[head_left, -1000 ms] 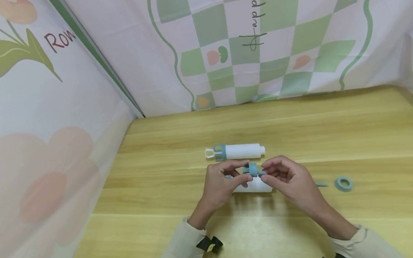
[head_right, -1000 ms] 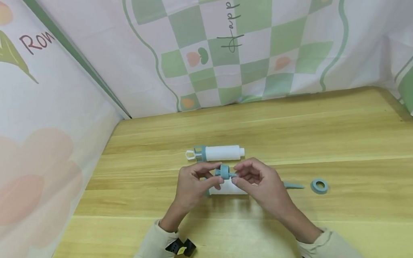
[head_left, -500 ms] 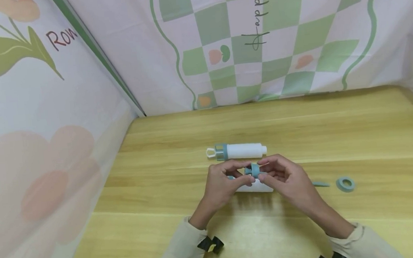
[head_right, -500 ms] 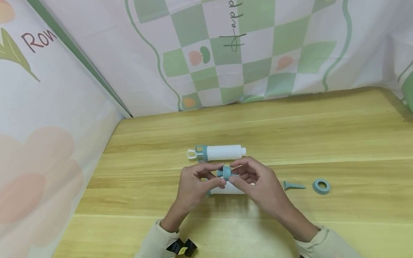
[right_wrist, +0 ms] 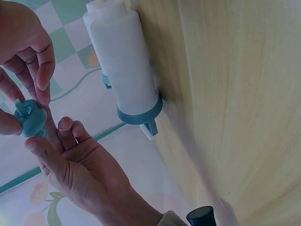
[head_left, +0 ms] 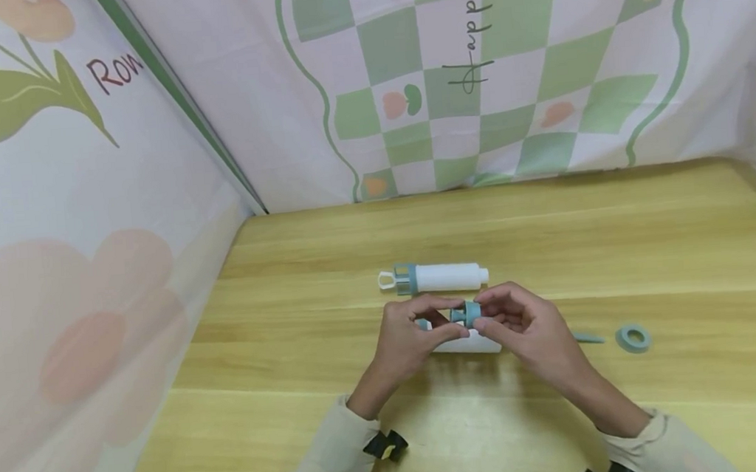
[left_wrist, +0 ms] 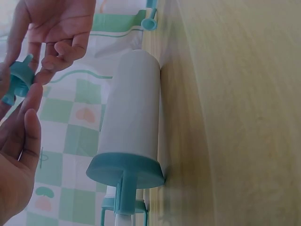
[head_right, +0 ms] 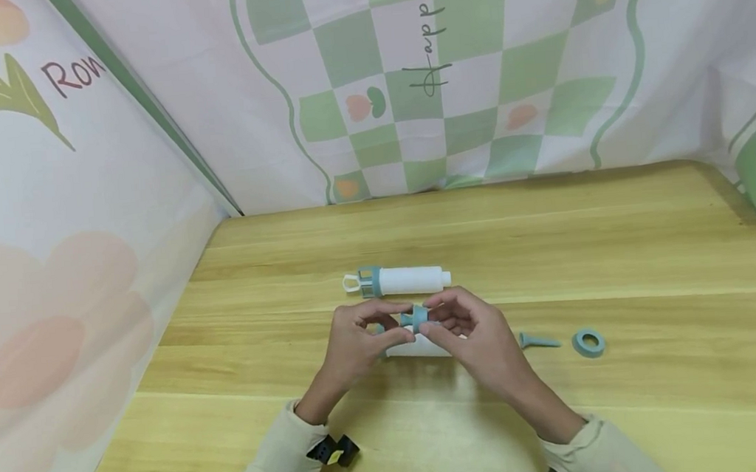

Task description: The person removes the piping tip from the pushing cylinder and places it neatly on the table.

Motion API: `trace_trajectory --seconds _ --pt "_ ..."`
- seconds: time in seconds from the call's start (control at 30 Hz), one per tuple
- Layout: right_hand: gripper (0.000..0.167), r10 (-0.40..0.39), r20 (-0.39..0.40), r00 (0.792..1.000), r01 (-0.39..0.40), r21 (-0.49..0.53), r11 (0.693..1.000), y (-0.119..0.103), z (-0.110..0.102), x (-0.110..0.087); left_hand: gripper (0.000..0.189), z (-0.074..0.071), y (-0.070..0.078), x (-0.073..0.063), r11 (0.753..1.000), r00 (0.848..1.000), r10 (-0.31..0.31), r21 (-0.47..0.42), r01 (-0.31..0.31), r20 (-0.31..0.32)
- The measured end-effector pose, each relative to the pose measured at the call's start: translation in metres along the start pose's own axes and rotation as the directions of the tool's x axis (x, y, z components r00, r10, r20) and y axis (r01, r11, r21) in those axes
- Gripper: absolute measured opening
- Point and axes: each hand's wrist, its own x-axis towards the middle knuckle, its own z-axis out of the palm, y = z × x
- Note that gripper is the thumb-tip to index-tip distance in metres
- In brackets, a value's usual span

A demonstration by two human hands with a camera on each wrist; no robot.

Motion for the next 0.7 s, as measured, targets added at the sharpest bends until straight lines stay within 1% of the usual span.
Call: trace_trajectory --seconds 0.1,0.2,0.3,0.53,0.7 --pt "0.022 -0.004 -0.003 1.000 0.004 0.003 1.000 -0.0001 -0.0007 -0.0003 0.029 0.0008 -0.0010 0.0007 0.999 0.999 0.044 0.011 -0.044 -0.003" --pt "0.022 -0.002 0.000 1.000 0.002 0.007 1.000 -0.0002 -0.0015 -0.0006 0.029 0.0017 -0.0009 0.0010 0.997 0.998 0.067 0.024 -0.067 -0.005" --pt "0.023 0.002 0.005 1.000 -0.002 0.013 1.000 -0.0005 -0.0023 -0.0007 0.028 0.0024 -0.0006 0.0012 0.997 0.998 0.066 0.035 -0.066 -0.014" --pt "0.023 0.001 0.004 1.000 -0.001 0.016 1.000 -0.0008 -0.0052 -0.0002 0.034 0.0045 -0.0016 0.0020 0.996 0.996 0.075 0.049 -0.072 -0.052" --pt "0.024 -0.001 -0.003 1.000 0.001 0.014 1.000 0.0001 -0.0080 -0.0006 0.031 0.0049 -0.0011 0.0027 0.997 0.998 0.054 0.050 -0.052 -0.043"
